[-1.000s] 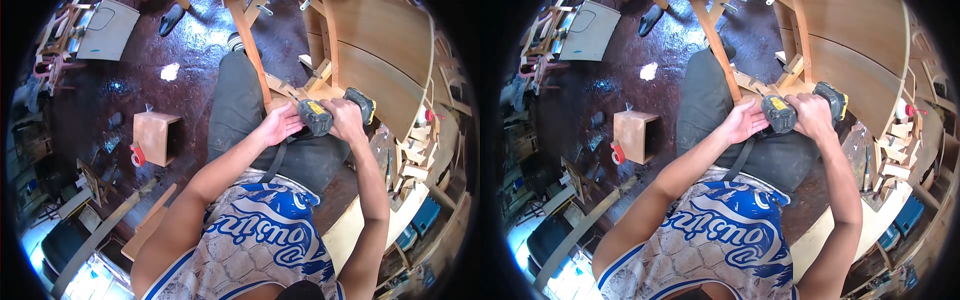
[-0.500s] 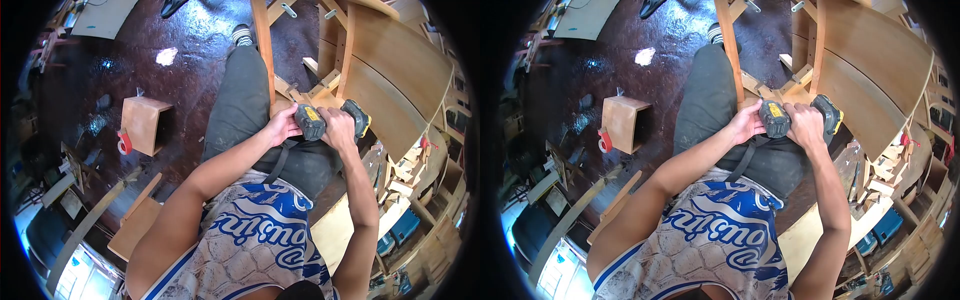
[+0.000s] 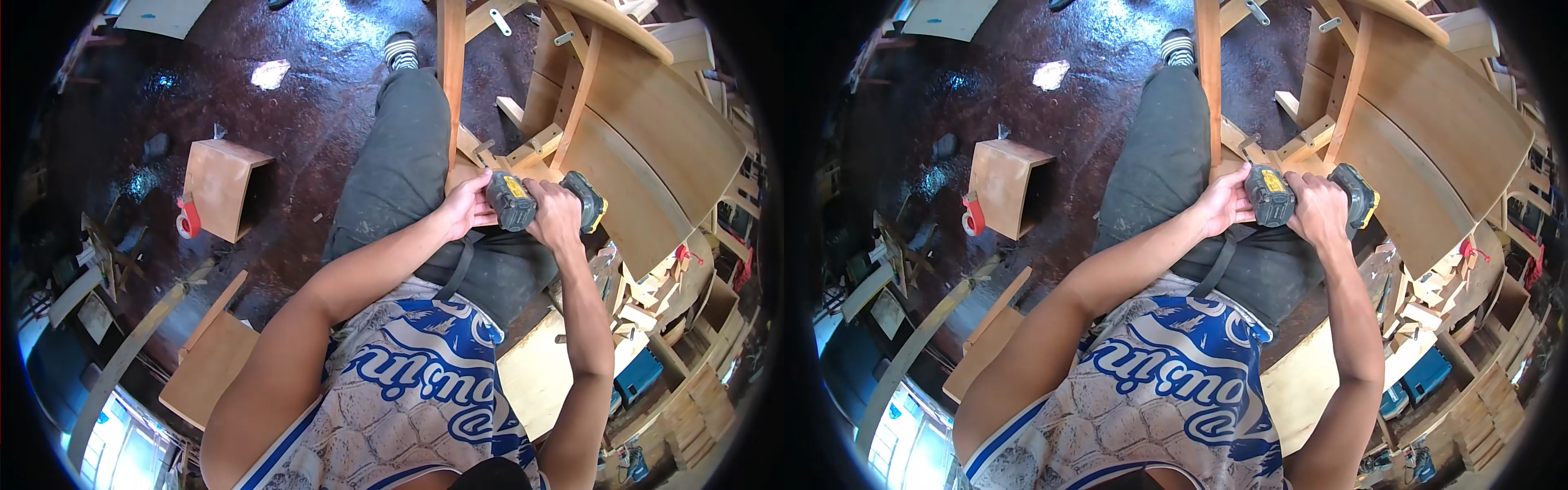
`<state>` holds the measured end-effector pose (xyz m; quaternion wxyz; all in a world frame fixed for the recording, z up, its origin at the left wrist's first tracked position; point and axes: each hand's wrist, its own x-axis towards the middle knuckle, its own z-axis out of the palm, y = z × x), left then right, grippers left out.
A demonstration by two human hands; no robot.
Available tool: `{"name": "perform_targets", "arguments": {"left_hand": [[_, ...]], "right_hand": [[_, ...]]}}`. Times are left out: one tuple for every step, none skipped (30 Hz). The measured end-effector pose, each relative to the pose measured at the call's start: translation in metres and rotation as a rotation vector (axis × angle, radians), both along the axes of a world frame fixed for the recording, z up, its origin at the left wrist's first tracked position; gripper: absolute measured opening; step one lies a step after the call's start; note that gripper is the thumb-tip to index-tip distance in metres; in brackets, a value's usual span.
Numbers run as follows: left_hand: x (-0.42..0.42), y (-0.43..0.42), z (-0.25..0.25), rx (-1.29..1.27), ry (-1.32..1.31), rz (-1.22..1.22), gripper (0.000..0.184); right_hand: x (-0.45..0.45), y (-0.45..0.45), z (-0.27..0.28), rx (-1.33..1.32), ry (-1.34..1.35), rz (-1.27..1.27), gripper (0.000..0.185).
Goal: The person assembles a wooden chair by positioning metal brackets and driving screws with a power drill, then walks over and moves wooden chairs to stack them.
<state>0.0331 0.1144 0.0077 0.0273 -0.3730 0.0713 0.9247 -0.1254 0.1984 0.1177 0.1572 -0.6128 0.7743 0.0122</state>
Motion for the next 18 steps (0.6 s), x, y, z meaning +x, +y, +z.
{"name": "perform_targets", "arguments": {"left_hand": [[0.000, 0.000, 0.000, 0.002, 0.001, 0.004, 0.050], [0.000, -0.001, 0.001, 0.001, -0.004, 0.005, 0.051], [0.000, -0.001, 0.001, 0.000, -0.008, 0.005, 0.051], [0.000, 0.000, 0.000, 0.002, -0.006, 0.009, 0.051], [-0.001, -0.001, -0.002, 0.007, -0.007, 0.005, 0.052], [-0.001, -0.001, -0.004, 0.013, -0.010, 0.000, 0.052], [-0.001, -0.001, -0.004, 0.015, -0.010, 0.003, 0.052], [-0.001, 0.000, -0.005, 0.022, -0.005, 0.013, 0.051], [-0.001, 0.000, -0.006, 0.030, -0.001, 0.022, 0.050], [-0.001, 0.000, -0.005, 0.032, -0.001, 0.025, 0.050], [-0.001, -0.001, -0.004, 0.030, -0.006, 0.026, 0.051], [-0.001, -0.001, -0.002, 0.028, -0.012, 0.026, 0.052], [0.000, -0.002, -0.002, 0.030, -0.011, 0.028, 0.052], [0.000, -0.002, -0.002, 0.031, -0.010, 0.028, 0.053], [0.000, -0.002, -0.001, 0.033, -0.008, 0.028, 0.053], [-0.001, -0.002, -0.001, 0.035, -0.006, 0.029, 0.053], [-0.001, -0.003, -0.002, 0.034, -0.007, 0.023, 0.054], [-0.001, -0.003, -0.002, 0.034, -0.009, 0.017, 0.054]], "right_hand": [[0.000, -0.002, 0.001, 0.006, -0.001, 0.001, 0.036], [0.000, -0.003, 0.000, 0.008, 0.000, 0.005, 0.036], [-0.001, -0.003, -0.001, 0.011, -0.002, 0.009, 0.035], [-0.001, -0.004, -0.001, 0.013, -0.003, 0.013, 0.035], [-0.001, -0.006, -0.001, 0.014, -0.001, 0.018, 0.035], [-0.001, -0.007, 0.000, 0.025, -0.002, 0.011, 0.035], [0.000, -0.008, 0.001, 0.036, -0.004, 0.003, 0.035], [0.000, -0.009, 0.001, 0.038, -0.004, 0.006, 0.035], [0.001, -0.010, 0.001, 0.039, 0.000, 0.008, 0.035], [0.000, -0.010, 0.001, 0.040, 0.003, 0.009, 0.036], [0.000, -0.011, 0.001, 0.042, 0.003, 0.012, 0.036], [0.000, -0.011, 0.001, 0.044, 0.005, 0.009, 0.036], [0.000, -0.011, 0.001, 0.046, 0.008, 0.008, 0.036], [0.001, -0.012, 0.001, 0.048, 0.009, 0.009, 0.036], [0.001, -0.012, 0.002, 0.047, 0.010, 0.013, 0.035], [0.001, -0.013, 0.002, 0.045, 0.012, 0.017, 0.035], [0.000, -0.013, 0.002, 0.047, 0.013, 0.019, 0.035], [0.000, -0.014, 0.002, 0.050, 0.017, 0.020, 0.035]]}}
